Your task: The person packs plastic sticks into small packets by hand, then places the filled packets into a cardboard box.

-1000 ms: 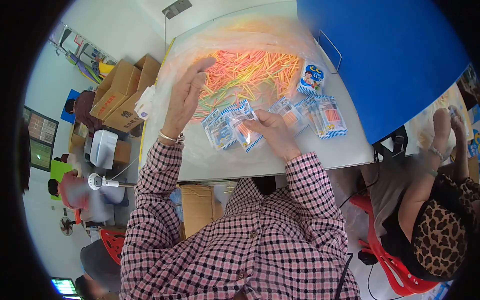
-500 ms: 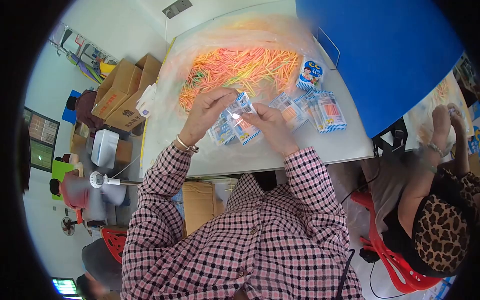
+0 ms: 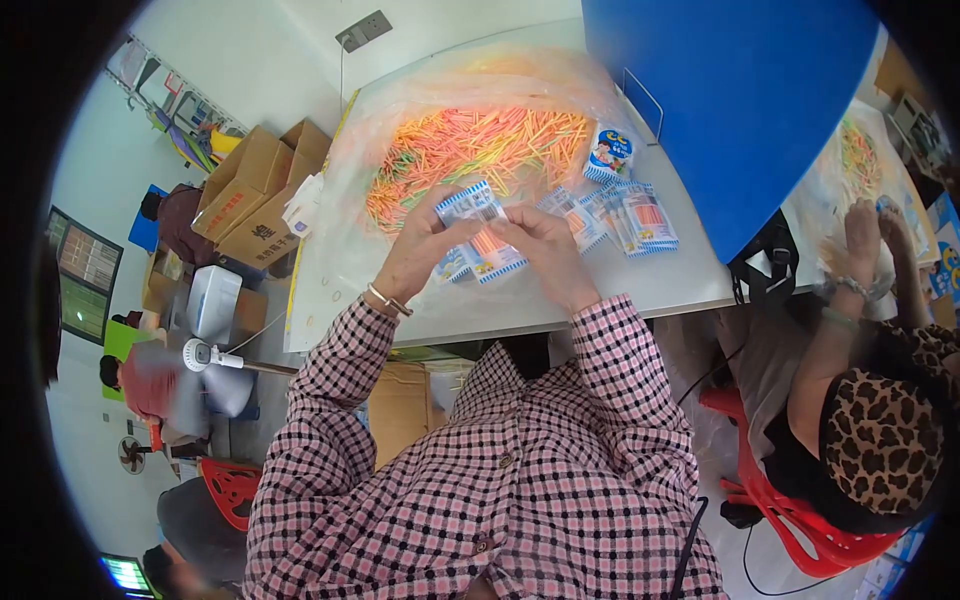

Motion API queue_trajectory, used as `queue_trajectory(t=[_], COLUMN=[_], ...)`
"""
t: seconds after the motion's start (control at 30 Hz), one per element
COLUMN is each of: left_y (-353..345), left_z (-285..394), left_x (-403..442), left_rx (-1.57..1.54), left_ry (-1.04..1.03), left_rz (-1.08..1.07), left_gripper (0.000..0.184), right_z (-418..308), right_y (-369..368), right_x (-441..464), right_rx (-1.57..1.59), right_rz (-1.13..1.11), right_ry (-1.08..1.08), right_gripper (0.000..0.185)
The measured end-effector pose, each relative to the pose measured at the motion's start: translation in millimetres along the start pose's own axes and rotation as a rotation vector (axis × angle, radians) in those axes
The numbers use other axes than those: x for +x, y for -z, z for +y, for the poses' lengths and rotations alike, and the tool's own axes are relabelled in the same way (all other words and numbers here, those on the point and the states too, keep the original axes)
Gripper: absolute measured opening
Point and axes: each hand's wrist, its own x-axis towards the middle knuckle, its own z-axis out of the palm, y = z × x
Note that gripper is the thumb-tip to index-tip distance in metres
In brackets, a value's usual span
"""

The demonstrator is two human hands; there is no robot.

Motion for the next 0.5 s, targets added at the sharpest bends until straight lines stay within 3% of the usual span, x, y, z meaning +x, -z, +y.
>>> queue_trajectory(t=[0.17,0.37,0.5], left_y=[-1.0,-0.4,-1.6], left_z=[-0.5,-4.9,0.3], left_x=[-5.0,-8.0,-12.6], left_rx=[-0.036,0.21,0.267], left_ry=[-0.035,-0.162,-0.15], left_rz=[0.013,-0.064,-0.041], left_gripper=[0.038,0.053,0.052], right_z=[-0.1,1.6,3.5], right_y=[11.8,11.5,10.1], right_x=[-13.8,-21.7,-20.5], right_rx=[-0.116,-0.127,-0.149], right_rz=[-0.064,-0.031,-0.051], right_ry=[-0.126,-0.081,-0.071], right_gripper=[0.019,0.019,0.018])
